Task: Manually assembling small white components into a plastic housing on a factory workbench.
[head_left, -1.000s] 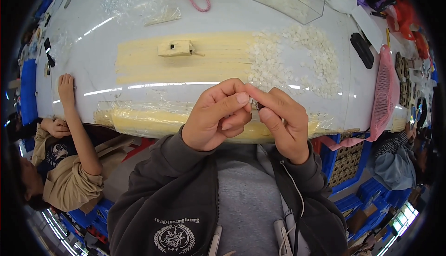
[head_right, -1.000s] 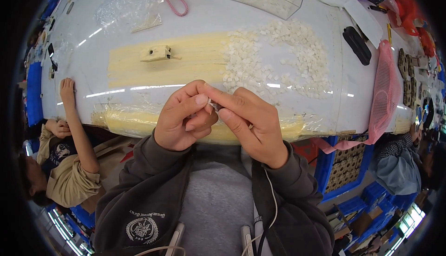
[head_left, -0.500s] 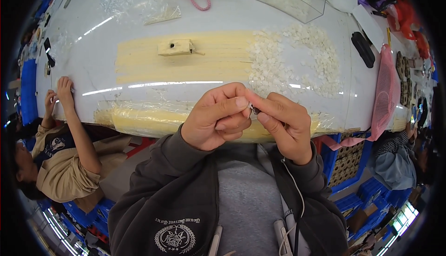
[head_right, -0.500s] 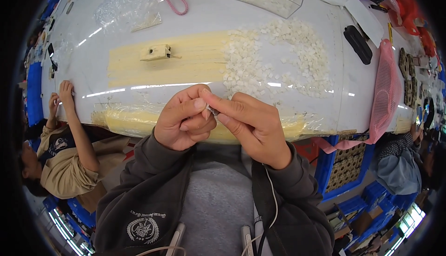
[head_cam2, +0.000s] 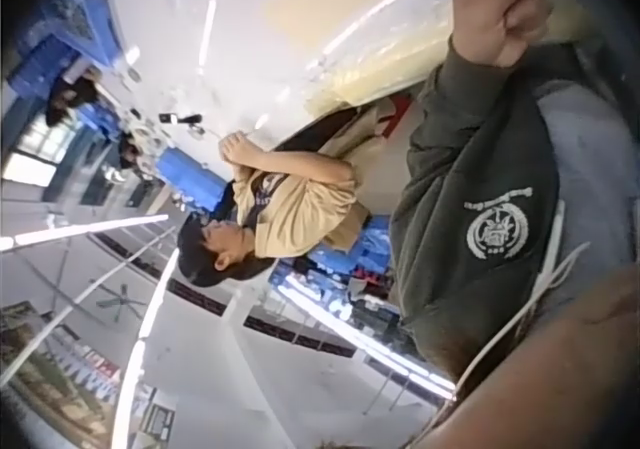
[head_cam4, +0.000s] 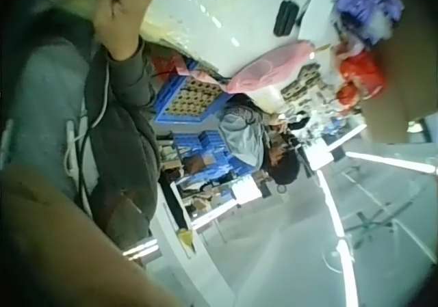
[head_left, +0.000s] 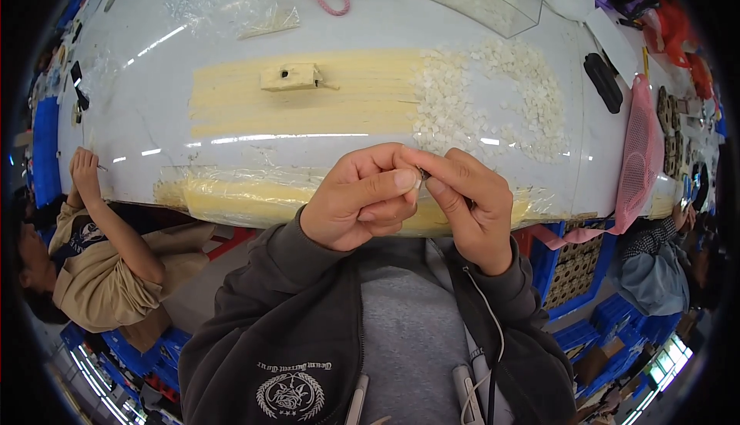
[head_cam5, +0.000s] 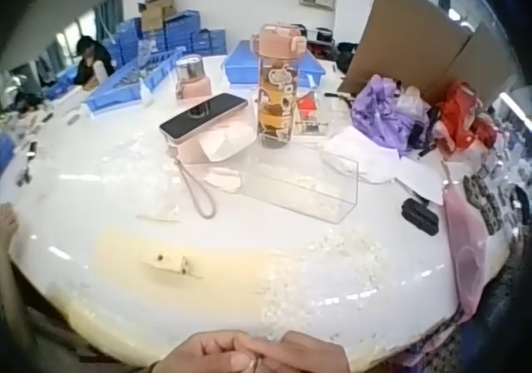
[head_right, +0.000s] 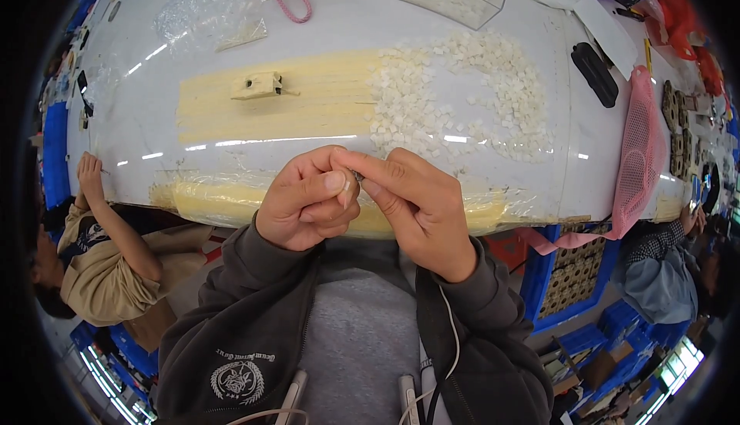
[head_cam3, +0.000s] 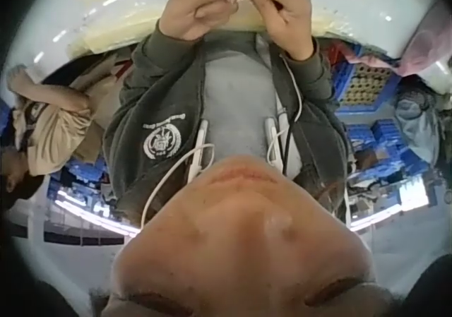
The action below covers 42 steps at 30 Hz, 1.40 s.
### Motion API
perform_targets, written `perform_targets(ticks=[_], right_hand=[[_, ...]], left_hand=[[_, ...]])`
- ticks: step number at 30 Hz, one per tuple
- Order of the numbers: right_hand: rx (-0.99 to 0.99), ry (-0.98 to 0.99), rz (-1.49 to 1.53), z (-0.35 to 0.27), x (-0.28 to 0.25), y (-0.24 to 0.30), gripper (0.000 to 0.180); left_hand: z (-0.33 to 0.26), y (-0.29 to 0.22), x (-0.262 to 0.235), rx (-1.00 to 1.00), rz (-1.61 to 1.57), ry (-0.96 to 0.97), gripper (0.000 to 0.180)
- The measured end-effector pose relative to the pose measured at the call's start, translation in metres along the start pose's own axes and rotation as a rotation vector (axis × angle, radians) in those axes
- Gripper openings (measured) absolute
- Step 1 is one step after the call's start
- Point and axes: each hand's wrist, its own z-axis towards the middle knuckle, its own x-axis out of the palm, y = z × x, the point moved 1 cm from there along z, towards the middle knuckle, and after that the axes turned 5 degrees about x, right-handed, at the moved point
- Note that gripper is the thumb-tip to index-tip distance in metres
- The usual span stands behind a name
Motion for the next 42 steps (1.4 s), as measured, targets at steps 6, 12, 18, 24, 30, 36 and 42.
perform_targets(ticks=[6, 12, 18, 24, 30, 36, 42], right_hand=[[0.047, -0.042, 0.047, -0.002, -0.002, -0.002, 0.036], [0.007, 0.022, 0.036, -0.002, -0.004, -0.001, 0.036], [-0.022, 0.045, -0.006, -0.003, -0.001, 0.000, 0.034], [-0.041, 0.033, -0.024, -0.004, -0.001, -0.002, 0.035], [0.033, -0.056, -0.145, 0.001, -0.004, 0.000, 0.035], [0.131, -0.249, -0.393, 0.024, -0.010, -0.006, 0.024], [0.057, -0.240, -0.723, 0.044, -0.004, -0.008, 0.013]], left_hand=[[-0.003, 0.001, -0.002, 0.006, 0.021, 0.027, 0.006], [-0.004, -0.001, -0.005, 0.047, 0.036, 0.010, 0.006], [-0.004, 0.000, -0.002, 0.047, 0.046, -0.039, 0.005], [-0.004, 0.001, -0.004, 0.019, 0.011, -0.020, 0.006], [-0.001, 0.004, -0.008, 0.036, -0.013, -0.014, 0.004], [0.000, 0.004, -0.020, 0.067, -0.098, 0.022, 0.008], [-0.001, 0.001, -0.020, 0.112, -0.041, 0.023, 0.010]])
